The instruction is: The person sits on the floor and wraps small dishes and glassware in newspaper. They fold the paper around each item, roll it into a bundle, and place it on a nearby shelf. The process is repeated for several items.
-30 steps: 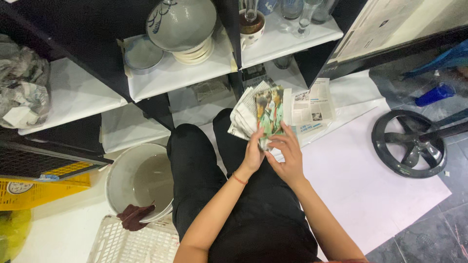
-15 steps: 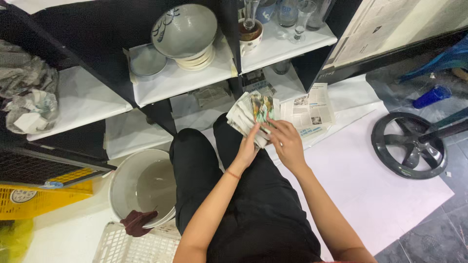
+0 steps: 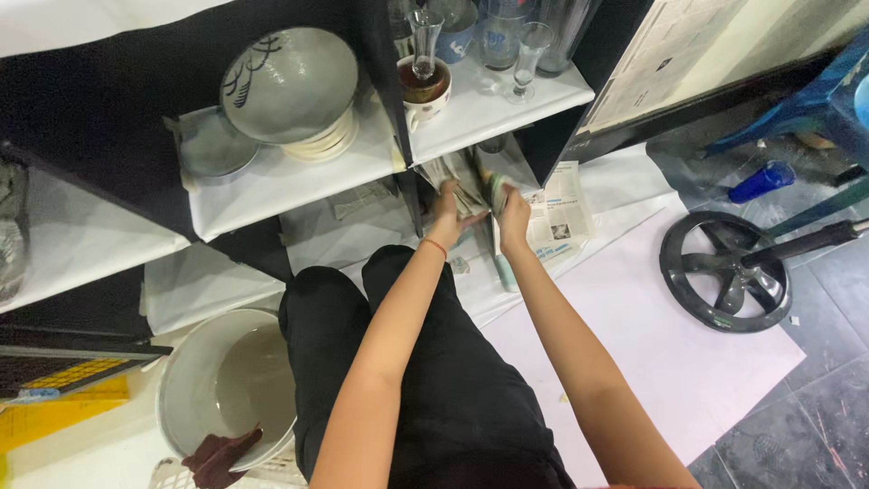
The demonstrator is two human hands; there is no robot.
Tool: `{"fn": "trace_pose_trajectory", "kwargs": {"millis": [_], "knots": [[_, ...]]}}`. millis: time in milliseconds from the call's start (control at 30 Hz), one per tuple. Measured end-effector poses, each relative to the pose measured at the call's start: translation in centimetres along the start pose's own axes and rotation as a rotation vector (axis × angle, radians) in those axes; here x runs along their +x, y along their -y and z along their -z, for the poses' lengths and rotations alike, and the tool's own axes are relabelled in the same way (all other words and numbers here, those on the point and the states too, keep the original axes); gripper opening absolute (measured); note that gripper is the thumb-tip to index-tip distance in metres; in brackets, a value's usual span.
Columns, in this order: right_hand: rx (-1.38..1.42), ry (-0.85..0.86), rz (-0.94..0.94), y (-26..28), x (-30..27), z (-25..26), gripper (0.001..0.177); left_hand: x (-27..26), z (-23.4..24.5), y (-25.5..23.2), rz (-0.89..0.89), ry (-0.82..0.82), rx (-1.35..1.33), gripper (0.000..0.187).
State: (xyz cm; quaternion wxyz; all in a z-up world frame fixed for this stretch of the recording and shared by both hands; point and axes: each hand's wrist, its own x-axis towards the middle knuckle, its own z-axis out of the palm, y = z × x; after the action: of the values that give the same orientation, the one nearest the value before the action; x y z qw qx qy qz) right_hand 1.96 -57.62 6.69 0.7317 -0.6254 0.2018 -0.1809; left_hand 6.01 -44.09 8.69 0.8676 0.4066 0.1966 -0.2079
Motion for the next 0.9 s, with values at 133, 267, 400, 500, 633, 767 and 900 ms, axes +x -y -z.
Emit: {"fn": "trace_pose_trajectory", "kwargs": {"millis": [133,267,400,500,633,767,900], "knots": [[0.391,-0.076,-0.234,-0.3,2.6,0.5,0.049,1.5,0.0,-1.6,-0.047,-0.034,-0.015,0.081],[0.644,-0.034,-0.199,-0.3,2.5,2.3,0.056,3.3,1.7,-1.6,0.160,-0.110,0.074,0.102],[0.776,-0.049,-0.162,0.2,0.2,4.4,0.051,4.4,2.1,0.3,0.268,-0.132,-0.143,0.105],[0.828,-0.018,-0.220,2.0,-2.7,5.8,0.051,3.6,2.2,2.5,0.233,-0.263,-0.045,0.111],[0.789,0.126,-0.163,8.0,-8.9,6.1,0.053,-3.3,2.4,7.5,-0.027,-0.299,0.039,0.098],[0.721,0.246,-0.170,12.7,-14.9,6.4,0.055,-14.0,2.0,7.7,-0.278,0.153,0.131,0.061],[0.472,0.196,-0.071,16.3,-20.1,5.9,0.053,-22.3,1.4,4.9,-0.474,0.189,0.402,0.041]]}}
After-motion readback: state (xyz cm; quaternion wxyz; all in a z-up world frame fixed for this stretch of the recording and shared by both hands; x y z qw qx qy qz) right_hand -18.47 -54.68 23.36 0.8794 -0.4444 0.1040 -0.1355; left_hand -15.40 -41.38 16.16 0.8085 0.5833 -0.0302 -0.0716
